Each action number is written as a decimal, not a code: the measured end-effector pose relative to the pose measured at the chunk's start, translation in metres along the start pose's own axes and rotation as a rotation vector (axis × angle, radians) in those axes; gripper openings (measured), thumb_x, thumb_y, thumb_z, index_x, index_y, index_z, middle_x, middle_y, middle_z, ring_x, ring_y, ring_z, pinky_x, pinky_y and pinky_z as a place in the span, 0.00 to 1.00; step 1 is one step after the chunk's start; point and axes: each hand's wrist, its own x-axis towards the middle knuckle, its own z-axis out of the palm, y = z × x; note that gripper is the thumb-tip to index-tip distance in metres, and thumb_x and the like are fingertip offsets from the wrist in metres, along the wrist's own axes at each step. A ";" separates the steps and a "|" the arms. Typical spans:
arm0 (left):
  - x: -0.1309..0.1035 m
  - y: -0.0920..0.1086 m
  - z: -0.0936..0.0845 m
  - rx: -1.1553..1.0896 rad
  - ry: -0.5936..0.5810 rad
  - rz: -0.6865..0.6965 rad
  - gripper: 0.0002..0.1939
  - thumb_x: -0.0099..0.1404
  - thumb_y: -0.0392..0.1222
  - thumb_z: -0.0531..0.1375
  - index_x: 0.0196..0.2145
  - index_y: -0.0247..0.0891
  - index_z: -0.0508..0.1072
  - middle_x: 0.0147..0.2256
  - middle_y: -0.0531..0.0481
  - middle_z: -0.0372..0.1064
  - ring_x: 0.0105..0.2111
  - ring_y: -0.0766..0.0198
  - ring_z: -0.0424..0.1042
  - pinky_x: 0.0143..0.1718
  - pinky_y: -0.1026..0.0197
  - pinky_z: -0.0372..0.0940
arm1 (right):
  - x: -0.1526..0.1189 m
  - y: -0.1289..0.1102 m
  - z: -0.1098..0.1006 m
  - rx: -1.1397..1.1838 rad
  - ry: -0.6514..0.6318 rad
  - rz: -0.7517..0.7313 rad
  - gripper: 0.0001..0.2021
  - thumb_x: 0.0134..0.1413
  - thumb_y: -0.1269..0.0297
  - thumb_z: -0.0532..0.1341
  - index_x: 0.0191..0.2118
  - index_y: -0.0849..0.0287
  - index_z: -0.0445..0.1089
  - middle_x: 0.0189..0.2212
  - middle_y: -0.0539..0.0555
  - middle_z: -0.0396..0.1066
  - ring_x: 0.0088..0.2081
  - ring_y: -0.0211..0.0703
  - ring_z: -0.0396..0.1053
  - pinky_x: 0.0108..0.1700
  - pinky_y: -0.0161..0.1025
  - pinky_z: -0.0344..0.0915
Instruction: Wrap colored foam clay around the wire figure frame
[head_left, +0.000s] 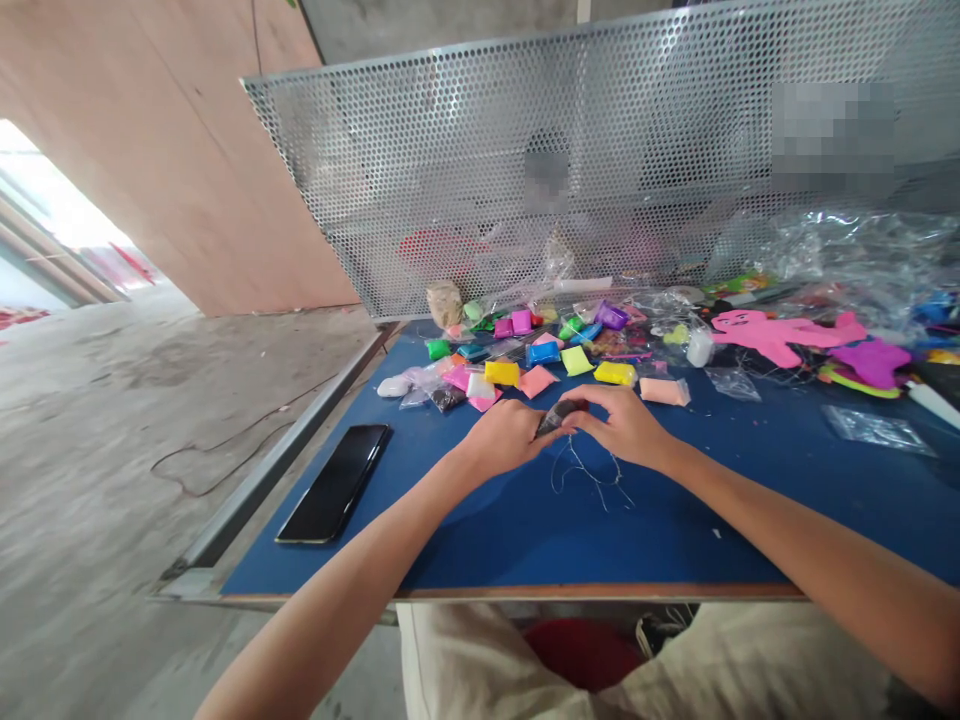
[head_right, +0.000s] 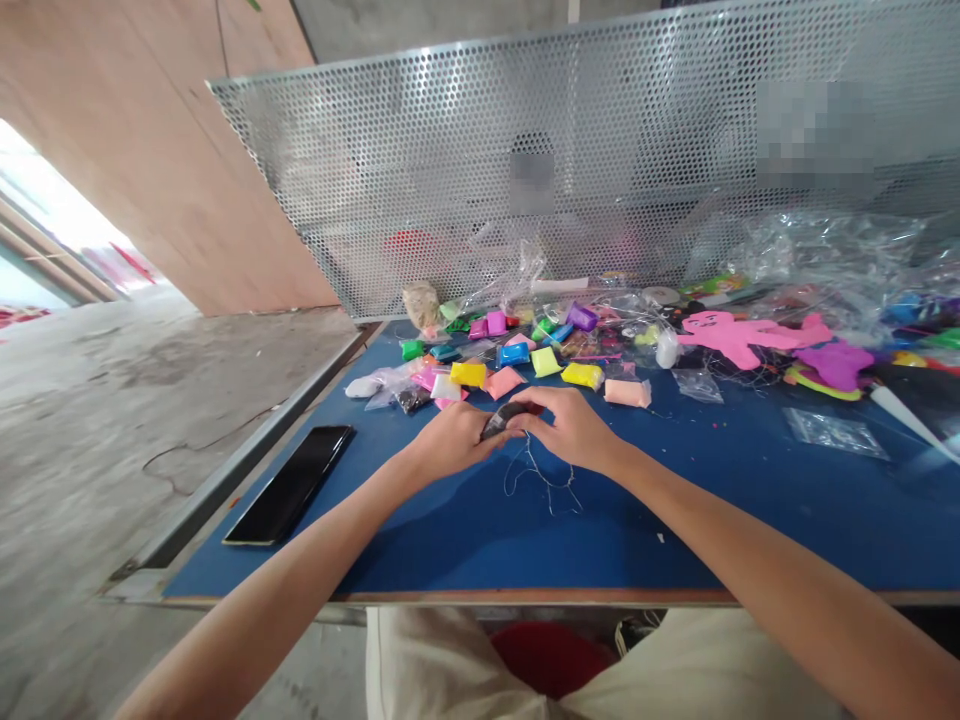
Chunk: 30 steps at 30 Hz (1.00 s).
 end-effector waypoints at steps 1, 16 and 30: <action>0.000 -0.001 -0.001 -0.079 -0.037 0.032 0.28 0.73 0.57 0.49 0.27 0.34 0.75 0.23 0.46 0.72 0.22 0.65 0.70 0.27 0.64 0.60 | 0.000 0.001 -0.001 0.014 -0.006 0.000 0.09 0.62 0.58 0.61 0.39 0.56 0.74 0.32 0.51 0.76 0.33 0.43 0.72 0.39 0.38 0.68; 0.001 -0.011 -0.011 -0.379 -0.124 0.038 0.21 0.67 0.58 0.59 0.30 0.36 0.77 0.17 0.55 0.65 0.20 0.69 0.66 0.25 0.66 0.59 | 0.004 0.002 0.001 0.248 -0.044 0.106 0.09 0.58 0.60 0.65 0.43 0.55 0.75 0.40 0.54 0.76 0.40 0.45 0.75 0.41 0.40 0.74; 0.004 -0.030 0.000 -0.304 -0.042 0.012 0.12 0.72 0.46 0.55 0.44 0.37 0.74 0.36 0.48 0.77 0.34 0.63 0.76 0.36 0.64 0.65 | 0.000 0.010 0.011 0.082 0.126 -0.029 0.12 0.61 0.60 0.64 0.49 0.50 0.75 0.45 0.53 0.78 0.44 0.48 0.77 0.47 0.46 0.75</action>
